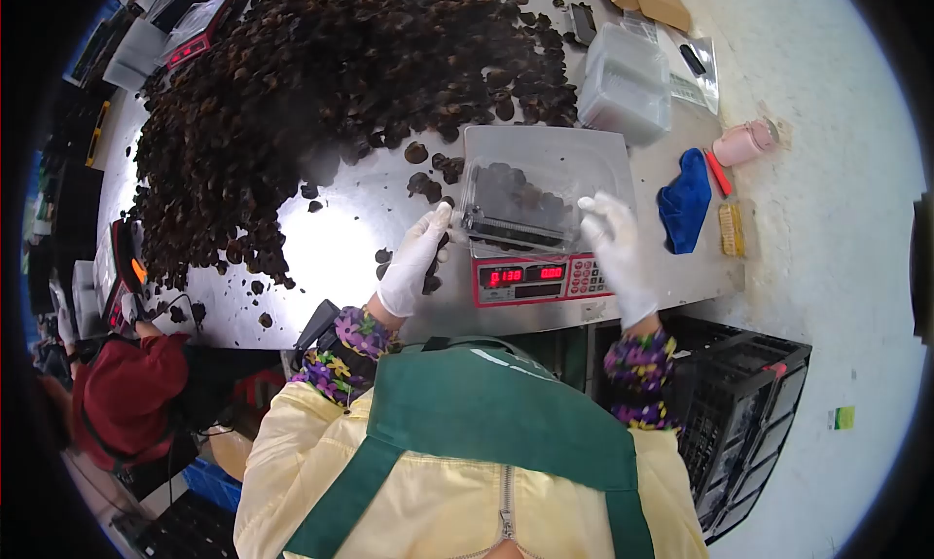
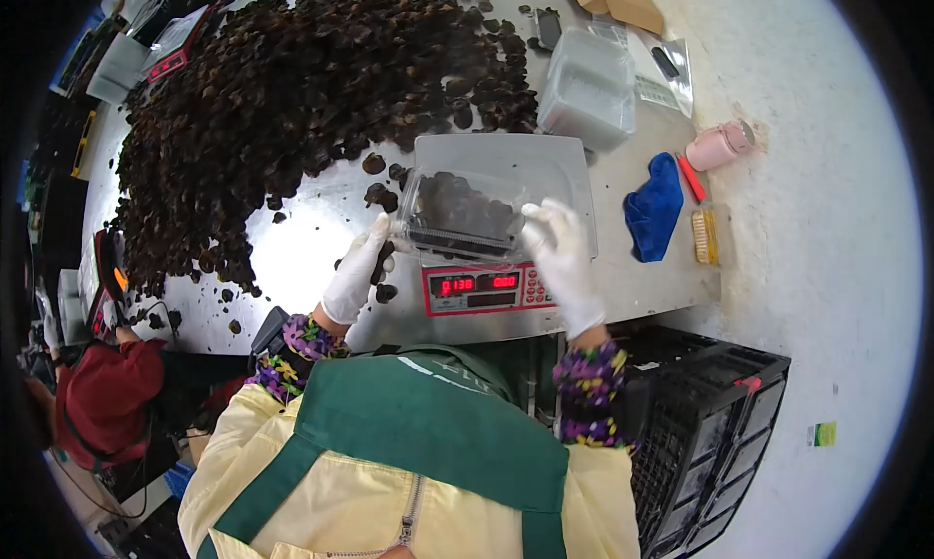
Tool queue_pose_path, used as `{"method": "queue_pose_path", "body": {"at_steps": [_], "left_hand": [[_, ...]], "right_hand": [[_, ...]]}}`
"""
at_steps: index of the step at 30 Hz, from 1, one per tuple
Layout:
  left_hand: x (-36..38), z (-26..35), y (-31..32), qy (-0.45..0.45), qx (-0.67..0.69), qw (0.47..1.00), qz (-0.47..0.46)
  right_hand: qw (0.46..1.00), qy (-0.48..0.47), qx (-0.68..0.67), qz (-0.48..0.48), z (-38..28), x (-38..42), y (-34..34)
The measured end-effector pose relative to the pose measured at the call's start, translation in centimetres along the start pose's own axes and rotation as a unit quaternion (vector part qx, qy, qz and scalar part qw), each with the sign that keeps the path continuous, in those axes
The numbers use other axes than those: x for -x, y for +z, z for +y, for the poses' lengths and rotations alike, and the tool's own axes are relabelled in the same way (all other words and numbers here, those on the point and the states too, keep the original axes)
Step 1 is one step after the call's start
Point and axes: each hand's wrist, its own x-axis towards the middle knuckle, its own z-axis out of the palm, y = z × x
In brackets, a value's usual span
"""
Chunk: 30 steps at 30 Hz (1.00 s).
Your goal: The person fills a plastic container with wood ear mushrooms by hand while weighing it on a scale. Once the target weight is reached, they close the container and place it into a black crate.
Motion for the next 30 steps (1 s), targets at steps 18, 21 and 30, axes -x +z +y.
{"method": "queue_pose_path", "body": {"at_steps": [18, 21, 30], "left_hand": [[-2.1, -0.7, -1.8, -0.009, -0.034, 0.99, -0.138], [-2.3, -0.4, -2.1, -0.008, -0.041, 0.986, -0.16], [0.4, -2.0, -1.8, 0.009, 0.002, 0.964, -0.265]], "right_hand": [[0.866, 0.304, -0.396, 0.036, 1.4, 5.0, 5.8], [0.877, 0.305, -0.368, 0.052, 1.0, 5.8, 6.1], [0.89, 0.235, -0.382, 0.084, 0.1, 9.0, 4.2]]}}
